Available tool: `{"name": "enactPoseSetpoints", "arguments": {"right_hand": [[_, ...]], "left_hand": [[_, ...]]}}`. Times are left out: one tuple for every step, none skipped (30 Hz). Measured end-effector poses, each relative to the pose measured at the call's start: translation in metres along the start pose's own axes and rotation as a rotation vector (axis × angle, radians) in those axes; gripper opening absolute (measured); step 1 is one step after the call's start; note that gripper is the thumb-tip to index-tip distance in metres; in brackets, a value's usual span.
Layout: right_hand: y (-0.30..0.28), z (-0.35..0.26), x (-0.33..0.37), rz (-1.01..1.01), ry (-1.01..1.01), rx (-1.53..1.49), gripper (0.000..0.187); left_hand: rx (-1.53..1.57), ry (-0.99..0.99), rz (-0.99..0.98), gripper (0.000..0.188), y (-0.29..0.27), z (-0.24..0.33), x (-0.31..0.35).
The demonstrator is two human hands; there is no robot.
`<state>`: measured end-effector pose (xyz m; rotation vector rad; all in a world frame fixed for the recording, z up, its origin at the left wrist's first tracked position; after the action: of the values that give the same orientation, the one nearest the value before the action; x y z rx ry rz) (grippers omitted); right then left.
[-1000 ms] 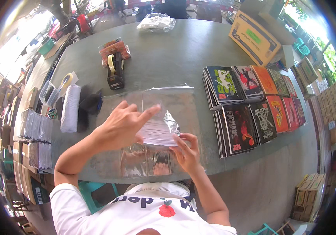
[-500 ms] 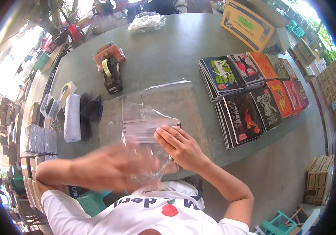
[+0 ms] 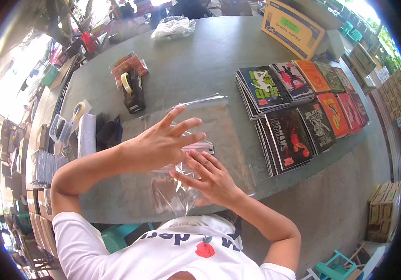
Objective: The person organizes stacks of notebooks by hand and seals a set of notebooks in clear plastic wrap using tape from a dispenser.
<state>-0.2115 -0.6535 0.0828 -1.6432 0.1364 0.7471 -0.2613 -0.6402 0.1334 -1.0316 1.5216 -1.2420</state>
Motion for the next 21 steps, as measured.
{"name": "enactPoseSetpoints", "arguments": {"right_hand": [[0.002,0.0,0.0,-0.025,0.007,-0.004,0.048],[0.004,-0.001,0.0,-0.028,0.0,-0.009,0.048],[0.006,0.0,0.002,-0.028,0.015,-0.003,0.047],[0.008,0.002,0.003,-0.028,0.03,0.003,0.046],[0.009,0.001,0.004,-0.031,0.019,0.002,0.046],[0.011,0.002,0.006,-0.051,0.017,0.01,0.045],[0.013,0.002,0.006,-0.071,0.016,0.018,0.044],[0.013,0.004,0.005,-0.077,0.012,0.019,0.044],[0.011,0.003,0.002,-0.069,0.006,0.034,0.043],[0.008,0.003,0.001,-0.048,-0.001,0.049,0.042],[0.006,0.002,0.0,-0.04,-0.002,0.047,0.042],[-0.005,0.003,-0.001,0.032,0.025,0.164,0.041],[-0.015,0.003,0.0,0.102,0.051,0.281,0.041],[-0.014,0.004,0.0,0.105,0.054,0.283,0.041],[-0.011,0.001,-0.003,0.099,0.027,0.238,0.04],[-0.008,-0.003,-0.007,0.09,-0.006,0.193,0.04],[-0.008,-0.003,-0.01,0.092,-0.023,0.186,0.04],[-0.005,0.006,-0.007,0.07,-0.015,0.08,0.04],[-0.002,0.01,-0.006,0.054,-0.009,-0.04,0.041],[-0.007,0.013,-0.008,0.071,0.015,-0.119,0.042],[-0.005,0.017,-0.005,0.061,0.026,-0.113,0.042]], "left_hand": [[-0.005,-0.008,-0.03,0.002,0.001,-0.001,-0.001],[-0.003,-0.017,-0.029,0.002,0.0,-0.002,-0.003],[0.0,-0.023,-0.066,0.002,0.002,-0.002,-0.006],[0.003,-0.029,-0.102,0.002,0.003,-0.002,-0.006],[0.002,-0.04,-0.098,0.002,0.0,-0.002,-0.005],[-0.122,-0.081,-0.123,0.002,0.001,-0.006,-0.006],[-0.246,-0.123,-0.149,0.003,0.0,-0.011,-0.006],[-0.244,-0.127,-0.144,0.003,-0.009,-0.016,-0.004],[-0.276,-0.191,-0.075,0.006,-0.04,-0.029,-0.002],[-0.321,-0.252,-0.013,0.01,-0.061,-0.039,0.002],[-0.327,-0.252,-0.017,0.01,-0.064,-0.043,0.011],[0.142,-0.415,0.101,0.013,-0.084,-0.066,0.023],[0.618,-0.567,0.218,0.017,-0.093,-0.09,0.036],[0.619,-0.605,0.273,0.023,-0.063,-0.095,0.044],[0.608,-0.658,0.331,0.028,-0.039,-0.097,0.058],[0.826,-0.707,0.231,0.027,-0.001,-0.096,0.065],[1.052,-0.75,0.132,0.027,0.025,-0.092,0.067],[1.025,-0.751,0.368,0.011,-0.004,-0.095,0.062],[1.04,-0.758,0.361,0.011,-0.015,-0.092,0.066],[1.235,-0.699,0.569,0.013,-0.04,-0.097,0.085],[1.428,-0.614,0.78,0.015,-0.052,-0.108,0.105]]}}
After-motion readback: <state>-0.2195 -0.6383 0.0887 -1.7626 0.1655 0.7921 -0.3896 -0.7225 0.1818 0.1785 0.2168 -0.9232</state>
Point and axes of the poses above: each hand's wrist, its own x-axis away from the middle knuckle, its own y-axis out of the palm, z = x × y, the point moved 10 cm from there along -x, towards the middle knuckle, and after that the axes turned 15 degrees about -y, right-handed, at the moved point
